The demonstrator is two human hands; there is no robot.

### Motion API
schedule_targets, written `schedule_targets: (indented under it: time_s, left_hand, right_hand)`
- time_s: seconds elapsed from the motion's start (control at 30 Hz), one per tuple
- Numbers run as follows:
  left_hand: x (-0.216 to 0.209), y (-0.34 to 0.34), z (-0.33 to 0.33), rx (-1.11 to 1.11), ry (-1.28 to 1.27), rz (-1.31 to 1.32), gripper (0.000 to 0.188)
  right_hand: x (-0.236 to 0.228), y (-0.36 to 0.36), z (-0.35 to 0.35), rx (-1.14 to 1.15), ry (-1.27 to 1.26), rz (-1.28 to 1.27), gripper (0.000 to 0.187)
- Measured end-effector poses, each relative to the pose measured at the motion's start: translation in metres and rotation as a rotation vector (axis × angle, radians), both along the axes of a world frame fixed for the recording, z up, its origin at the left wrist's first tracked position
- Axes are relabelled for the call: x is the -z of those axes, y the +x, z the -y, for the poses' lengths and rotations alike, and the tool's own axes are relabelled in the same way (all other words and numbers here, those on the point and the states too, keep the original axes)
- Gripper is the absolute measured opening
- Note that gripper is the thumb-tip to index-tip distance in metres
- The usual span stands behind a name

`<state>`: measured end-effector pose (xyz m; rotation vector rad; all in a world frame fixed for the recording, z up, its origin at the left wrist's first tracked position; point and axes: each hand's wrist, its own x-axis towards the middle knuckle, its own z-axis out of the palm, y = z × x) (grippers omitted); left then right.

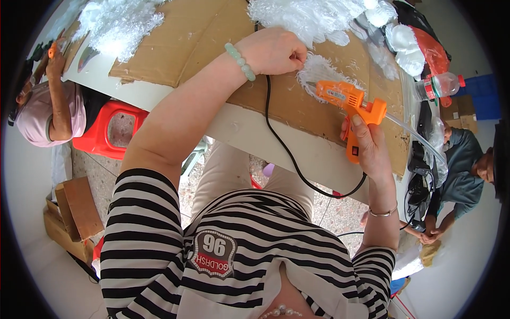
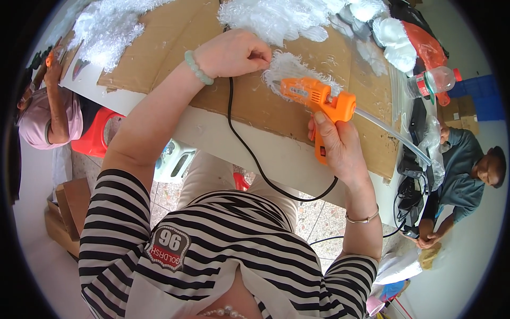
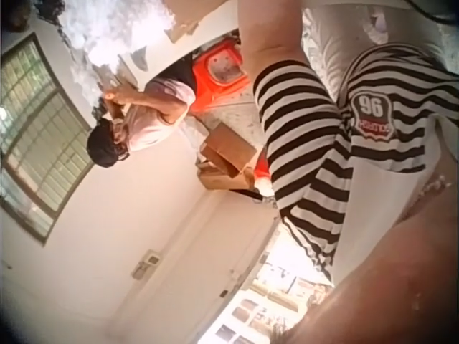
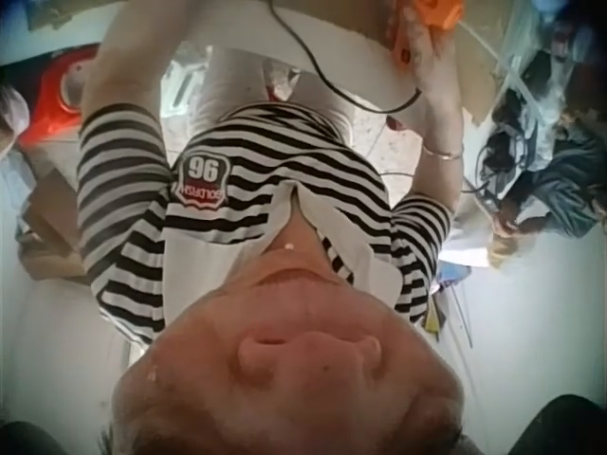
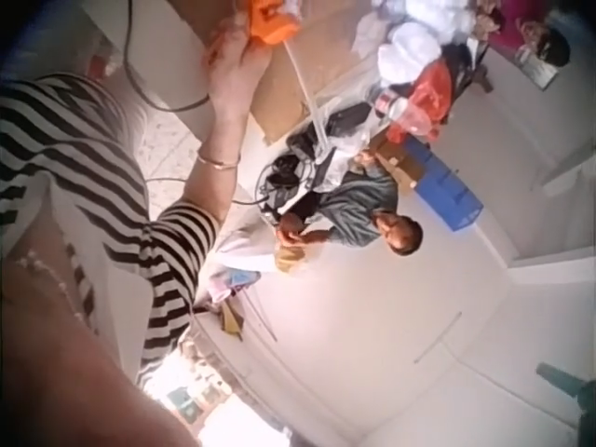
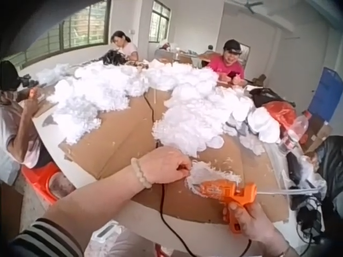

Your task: Using a hot glue gun to attach white fiberfill stuffing to a cardboard surface to create decorative shapes.

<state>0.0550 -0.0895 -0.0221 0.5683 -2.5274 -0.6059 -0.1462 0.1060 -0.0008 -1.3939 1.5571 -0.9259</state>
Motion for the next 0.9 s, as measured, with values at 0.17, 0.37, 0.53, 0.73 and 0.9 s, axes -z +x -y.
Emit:
schedule_targets:
  time_s: [0.17,0.37,0.53,0.73,0.9]
  left_hand:
    - [-0.004,0.0,-0.002,0.001,0.003,0.009,0.012]
    - [-0.003,0.001,-0.004,0.011,0.021,0.022,0.011]
    - [-0.012,-0.001,-0.01,0.015,0.064,0.096,0.014]
    - [-0.001,-0.014,-0.014,-0.044,-0.097,0.055,0.017]
    - [0.004,-0.016,-0.009,-0.111,-0.121,-0.057,0.019]
  right_hand:
    - [-0.003,0.001,-0.006,0.033,0.023,-0.001,0.042]
    - [-0.004,0.002,-0.012,0.093,0.034,0.082,0.04]
    - [-0.005,-0.005,-0.016,0.127,0.017,0.154,0.045]
    - [-0.002,-0.013,-0.02,0.141,0.004,0.207,0.044]
    - [0.0,-0.016,-0.02,0.132,0.0,0.221,0.044]
